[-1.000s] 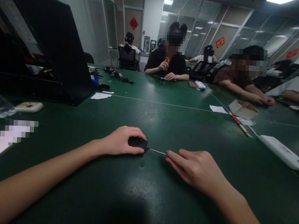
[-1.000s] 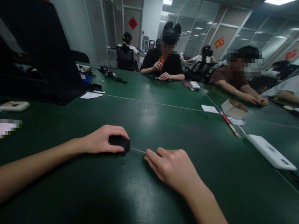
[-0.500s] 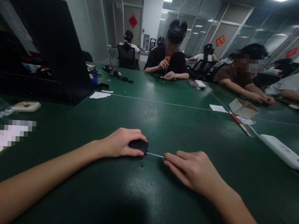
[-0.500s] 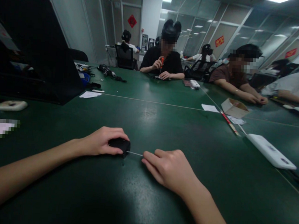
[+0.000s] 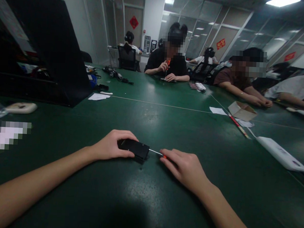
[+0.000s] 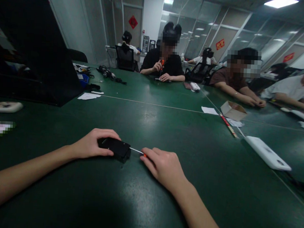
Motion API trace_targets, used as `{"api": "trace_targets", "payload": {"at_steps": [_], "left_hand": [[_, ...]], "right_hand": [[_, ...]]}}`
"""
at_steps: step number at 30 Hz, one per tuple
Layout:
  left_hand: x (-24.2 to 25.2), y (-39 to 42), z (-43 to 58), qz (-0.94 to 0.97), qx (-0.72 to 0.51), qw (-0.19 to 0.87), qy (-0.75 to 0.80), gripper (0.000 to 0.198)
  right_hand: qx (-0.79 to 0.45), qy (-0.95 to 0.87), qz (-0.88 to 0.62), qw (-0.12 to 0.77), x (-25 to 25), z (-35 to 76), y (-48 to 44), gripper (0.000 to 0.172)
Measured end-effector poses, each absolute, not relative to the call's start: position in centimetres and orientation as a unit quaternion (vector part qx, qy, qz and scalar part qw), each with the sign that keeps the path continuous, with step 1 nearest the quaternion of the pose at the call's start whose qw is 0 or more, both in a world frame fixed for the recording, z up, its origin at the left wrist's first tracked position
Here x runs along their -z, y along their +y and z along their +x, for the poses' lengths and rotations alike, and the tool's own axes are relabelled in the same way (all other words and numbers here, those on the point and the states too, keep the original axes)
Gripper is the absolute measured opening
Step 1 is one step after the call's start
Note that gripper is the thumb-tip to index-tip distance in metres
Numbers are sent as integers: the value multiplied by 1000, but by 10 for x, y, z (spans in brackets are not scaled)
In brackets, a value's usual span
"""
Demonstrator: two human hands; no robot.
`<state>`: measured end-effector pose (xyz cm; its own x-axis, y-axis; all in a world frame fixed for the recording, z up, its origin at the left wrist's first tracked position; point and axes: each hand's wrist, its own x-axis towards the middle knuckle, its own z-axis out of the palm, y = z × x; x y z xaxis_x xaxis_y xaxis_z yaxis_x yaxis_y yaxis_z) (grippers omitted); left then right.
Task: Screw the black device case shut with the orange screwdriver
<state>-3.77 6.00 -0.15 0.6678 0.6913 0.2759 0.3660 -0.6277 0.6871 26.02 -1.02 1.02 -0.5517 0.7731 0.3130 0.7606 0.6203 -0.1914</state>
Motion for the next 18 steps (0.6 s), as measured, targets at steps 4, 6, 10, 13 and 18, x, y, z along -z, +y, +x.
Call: {"api": "trace_targets", "payload": {"at_steps": [4,6,10,13,18], "left_hand": [[3,51,-28,851,-273,339,296,45],[5,45,-20,848,-274,352,288,46],[4,40,-14,845,-270,362,288,46],[0,45,-20,852,-249,364,281,51],[0,58,-33,847,-197,394,297,56]], "right_hand": [[118,-890,-406,172,-13,259,-11,29],[157,-890,-389,177,-12,255,-12,29],[158,-902,-364,172,-11,251,-12,31],[121,-912,-362,150,-9,251,-12,34],[117,-913,-369,130,-6,248,-13,38]]}}
